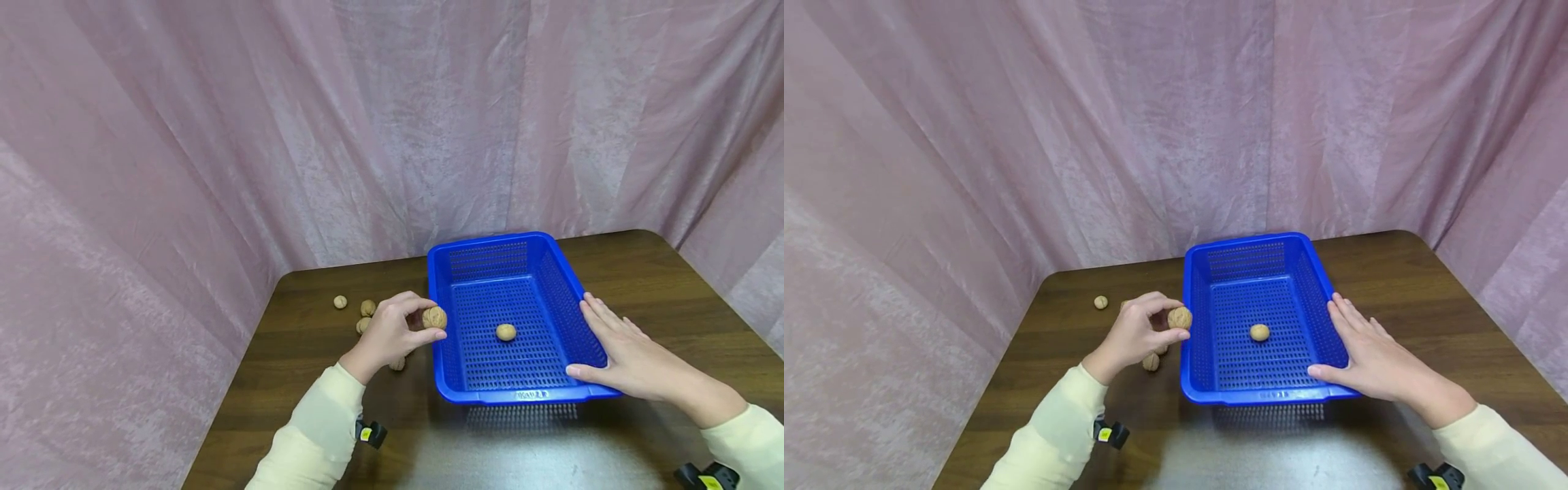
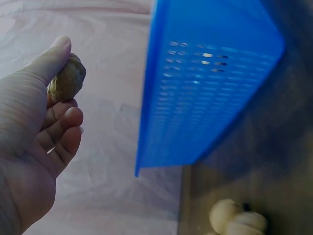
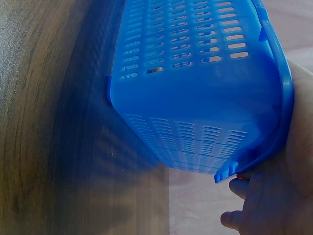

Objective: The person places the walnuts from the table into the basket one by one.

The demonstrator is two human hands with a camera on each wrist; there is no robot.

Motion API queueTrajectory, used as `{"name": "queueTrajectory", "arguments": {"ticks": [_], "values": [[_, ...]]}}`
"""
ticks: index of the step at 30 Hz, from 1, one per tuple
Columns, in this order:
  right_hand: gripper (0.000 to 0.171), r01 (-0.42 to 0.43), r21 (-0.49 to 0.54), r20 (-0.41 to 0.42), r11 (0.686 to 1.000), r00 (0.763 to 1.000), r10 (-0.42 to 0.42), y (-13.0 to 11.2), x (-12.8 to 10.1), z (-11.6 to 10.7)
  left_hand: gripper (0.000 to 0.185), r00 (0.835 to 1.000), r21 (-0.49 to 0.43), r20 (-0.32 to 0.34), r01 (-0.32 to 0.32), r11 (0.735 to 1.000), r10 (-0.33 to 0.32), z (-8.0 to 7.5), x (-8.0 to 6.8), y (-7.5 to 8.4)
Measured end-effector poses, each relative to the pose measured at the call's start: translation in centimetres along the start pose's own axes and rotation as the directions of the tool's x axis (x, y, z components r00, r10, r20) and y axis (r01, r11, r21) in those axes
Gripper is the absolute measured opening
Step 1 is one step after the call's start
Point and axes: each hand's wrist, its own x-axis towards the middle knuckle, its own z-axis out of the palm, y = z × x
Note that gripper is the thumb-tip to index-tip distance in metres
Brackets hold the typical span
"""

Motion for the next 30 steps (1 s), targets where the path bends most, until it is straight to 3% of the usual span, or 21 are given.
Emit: {"name": "queueTrajectory", "arguments": {"ticks": [4,11,16,24,30], "values": [[0.108,-0.002,0.001,0.008,1.000,1.000,0.002,0.0,0.0,-0.2,0.041,0.999,0.005,0.039,-0.005,1.000,0.005,0.1,2.9,0.4],[0.108,-0.011,-0.001,0.011,1.000,1.000,0.011,0.1,-0.1,-0.5,0.045,0.992,0.019,0.110,0.057,0.998,-0.059,1.3,7.9,0.9],[0.107,-0.010,0.000,0.010,1.000,1.000,0.010,0.1,-0.1,-0.5,0.042,0.990,-0.012,0.097,0.105,0.994,-0.103,3.0,10.9,0.8],[0.107,-0.019,0.029,0.026,0.999,0.999,0.019,0.1,0.0,-0.2,0.037,0.958,-0.141,0.128,0.272,0.952,-0.255,6.9,13.8,0.4],[0.107,-0.025,0.040,0.036,0.999,0.999,0.023,0.0,0.0,-0.3,0.032,0.939,-0.177,0.137,0.335,0.925,-0.314,9.5,14.8,0.1]]}}
